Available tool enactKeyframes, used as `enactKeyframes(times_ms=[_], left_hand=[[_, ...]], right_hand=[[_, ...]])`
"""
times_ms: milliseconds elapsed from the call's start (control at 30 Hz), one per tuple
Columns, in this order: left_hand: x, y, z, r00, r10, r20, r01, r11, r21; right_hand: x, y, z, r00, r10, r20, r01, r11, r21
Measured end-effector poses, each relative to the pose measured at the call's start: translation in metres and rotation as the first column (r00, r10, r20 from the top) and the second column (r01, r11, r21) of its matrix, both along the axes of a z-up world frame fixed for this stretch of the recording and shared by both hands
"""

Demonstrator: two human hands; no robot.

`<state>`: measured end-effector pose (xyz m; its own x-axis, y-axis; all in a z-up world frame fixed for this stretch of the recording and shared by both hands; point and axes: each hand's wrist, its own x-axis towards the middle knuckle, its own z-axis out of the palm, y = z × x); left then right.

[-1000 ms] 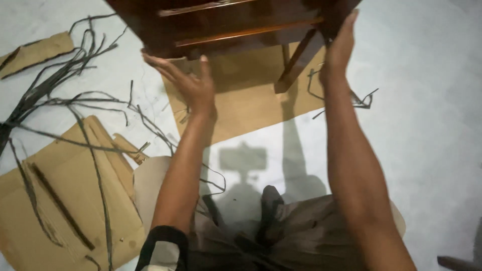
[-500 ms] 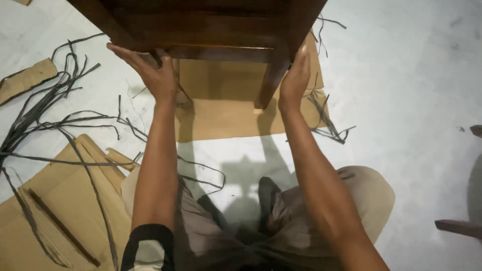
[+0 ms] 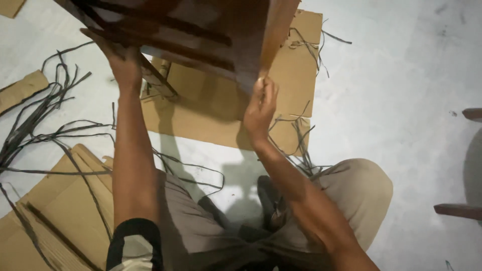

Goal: Wrap cardboard protectors around the legs of a wooden table and secure them with ties.

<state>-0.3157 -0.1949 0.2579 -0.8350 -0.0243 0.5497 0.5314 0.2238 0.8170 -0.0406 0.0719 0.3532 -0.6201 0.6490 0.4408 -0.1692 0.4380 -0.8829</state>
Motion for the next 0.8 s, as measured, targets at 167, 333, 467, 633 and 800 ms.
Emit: enactKeyframes(times_ms=[167,333,467,633,800], left_hand=[[-0.004,-0.011,0.0,0.998,0.04,0.042,-0.034,0.989,-0.144],[0.011,0.012,-0.01,0.971,0.24,-0.01,-0.235,0.941,-0.244],[0.058,0.069,-0.009,0.945,0.326,-0.007,-0.32,0.923,-0.215],[0.136,0.145,0.041,0.958,0.284,0.03,-0.279,0.955,-0.102],[0.137,0.157,0.033,0.976,0.218,-0.028,-0.219,0.975,-0.033]], right_hand=[[0.0,-0.007,-0.009,0.998,0.047,0.039,-0.046,0.999,-0.006],[-0.003,-0.001,-0.013,1.0,0.014,0.008,-0.015,0.995,0.099],[-0.003,0.01,-0.012,0.998,0.054,-0.042,-0.05,0.995,0.084],[-0.002,0.02,-0.007,0.993,0.111,-0.035,-0.109,0.993,0.052],[-0.003,0.019,-0.005,0.989,0.126,-0.079,-0.127,0.992,-0.007]])
